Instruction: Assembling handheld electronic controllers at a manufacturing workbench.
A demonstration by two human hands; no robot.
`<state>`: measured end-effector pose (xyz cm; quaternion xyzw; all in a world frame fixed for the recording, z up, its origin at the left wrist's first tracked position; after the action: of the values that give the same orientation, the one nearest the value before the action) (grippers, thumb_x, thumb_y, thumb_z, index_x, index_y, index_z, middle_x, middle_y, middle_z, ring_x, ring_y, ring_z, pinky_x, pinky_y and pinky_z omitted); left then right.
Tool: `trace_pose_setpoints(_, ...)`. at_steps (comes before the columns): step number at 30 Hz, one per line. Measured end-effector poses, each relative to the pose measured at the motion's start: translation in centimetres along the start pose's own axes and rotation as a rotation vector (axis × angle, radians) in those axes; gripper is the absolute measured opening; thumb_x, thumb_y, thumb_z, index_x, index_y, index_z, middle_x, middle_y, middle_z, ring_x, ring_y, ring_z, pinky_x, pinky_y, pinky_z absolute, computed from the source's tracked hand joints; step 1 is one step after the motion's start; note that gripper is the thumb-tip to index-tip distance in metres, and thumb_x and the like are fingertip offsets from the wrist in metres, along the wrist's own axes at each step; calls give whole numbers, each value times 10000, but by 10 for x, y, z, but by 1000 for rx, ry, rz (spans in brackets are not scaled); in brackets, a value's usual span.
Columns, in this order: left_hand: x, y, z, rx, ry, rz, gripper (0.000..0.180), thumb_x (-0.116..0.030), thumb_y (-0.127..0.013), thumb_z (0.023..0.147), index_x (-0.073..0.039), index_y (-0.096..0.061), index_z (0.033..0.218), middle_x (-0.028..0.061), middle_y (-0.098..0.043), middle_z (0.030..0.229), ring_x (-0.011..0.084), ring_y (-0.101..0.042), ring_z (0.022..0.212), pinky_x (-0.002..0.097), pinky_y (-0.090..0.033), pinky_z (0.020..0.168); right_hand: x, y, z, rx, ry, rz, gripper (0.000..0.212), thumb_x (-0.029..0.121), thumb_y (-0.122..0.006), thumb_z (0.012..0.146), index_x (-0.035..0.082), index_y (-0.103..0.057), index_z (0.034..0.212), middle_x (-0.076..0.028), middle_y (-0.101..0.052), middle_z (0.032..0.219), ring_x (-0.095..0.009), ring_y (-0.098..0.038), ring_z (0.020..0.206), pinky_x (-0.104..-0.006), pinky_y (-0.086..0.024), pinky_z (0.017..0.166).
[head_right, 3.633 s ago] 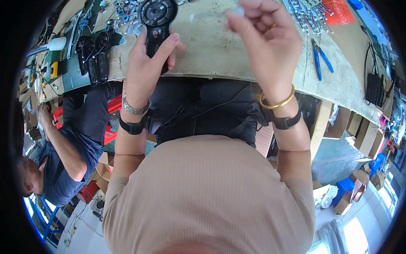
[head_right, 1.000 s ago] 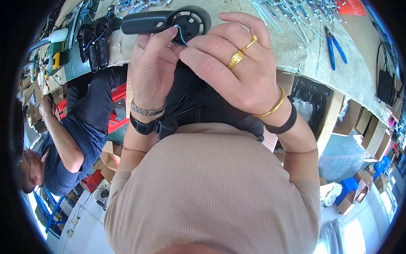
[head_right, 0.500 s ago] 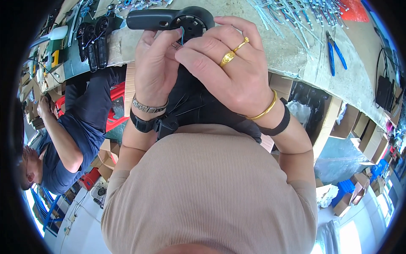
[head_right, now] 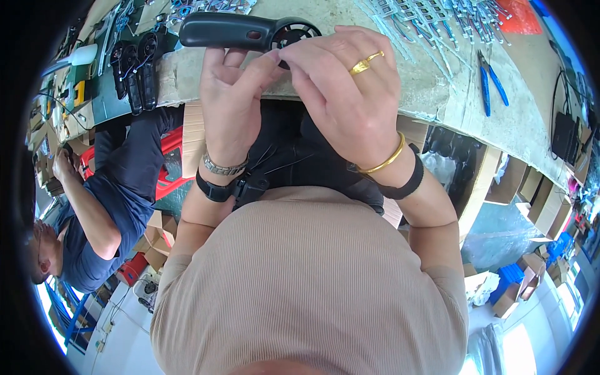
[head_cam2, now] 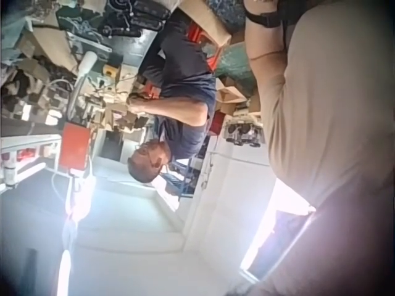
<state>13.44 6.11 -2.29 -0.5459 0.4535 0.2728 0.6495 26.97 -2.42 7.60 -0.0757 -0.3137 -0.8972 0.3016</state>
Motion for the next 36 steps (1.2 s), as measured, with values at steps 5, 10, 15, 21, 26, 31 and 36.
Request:
trace_pose_setpoints(5,-1,-4,2,21,10,-48,564,92,-741,924,-9,-488,1418,164,-624,1367,237,-727,1110,371,-643,904,-17,-6,-3,-16,-155,42,228,-54,-831,844,30,-768,1047,-76,-793,995,-239,-751,916,-338,-586,855)
trace_pose_setpoints(10,2,-3,0,40,35,-88,552,90,-728,937,-8,-485,1423,175,-611,1403,252,-725,1138,388,-649,918,-22,-3,-1,-40,-283,135,230,-43,-823,866,25,-790,1083,-80,-796,1017,-219,-750,924,-300,-574,844)
trace_pose_setpoints(15,9,-3,-1,26,81,-100,540,61,-719,964,1,-482,1446,178,-608,1427,261,-726,1146,390,-655,914,-35,-7,-4,33,-455,136,219,5,-835,882,34,-813,1099,-71,-800,1009,-182,-743,930,-289,-560,849)
trace_pose_setpoints(21,13,-1,-1,11,138,-131,386,8,-708,999,21,-612,1373,154,-644,1423,246,-727,1142,389,-657,916,-38,-8,-4,44,-475,105,198,48,-846,892,31,-823,1088,-53,-800,980,-140,-712,885,-278,-543,825)
trace_pose_setpoints(26,12,-2,-3,17,121,-147,304,-18,-695,1017,14,-674,1319,147,-652,1432,235,-724,1147,397,-655,924,-43,-9,-6,52,-560,154,196,56,-847,893,24,-821,1085,-42,-796,963,-119,-687,853,-267,-533,808)
trace_pose_setpoints(31,13,-1,-4,40,132,-169,318,-22,-683,1025,11,-660,1340,155,-651,1435,240,-721,1165,408,-648,945,-55,-16,-15,108,-714,242,180,88,-855,905,11,-818,1064,-17,-777,931,-72,-648,854,-237,-518,776)
trace_pose_setpoints(36,8,-4,-1,65,112,-188,318,-22,-670,1032,11,-658,1348,165,-651,1439,251,-717,1187,411,-637,969,-63,-22,-19,195,-886,335,261,111,-850,927,11,-790,1160,-21,-767,985,-37,-625,903,-218,-514,756)
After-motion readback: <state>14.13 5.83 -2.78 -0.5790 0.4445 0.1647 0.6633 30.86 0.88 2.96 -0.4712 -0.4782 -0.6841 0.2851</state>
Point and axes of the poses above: each hand's wrist, its own z-axis towards the middle knuckle, its own y-axis out of the back of the hand, x = y × z, the point moved 10 cm from there along z, towards the middle knuckle
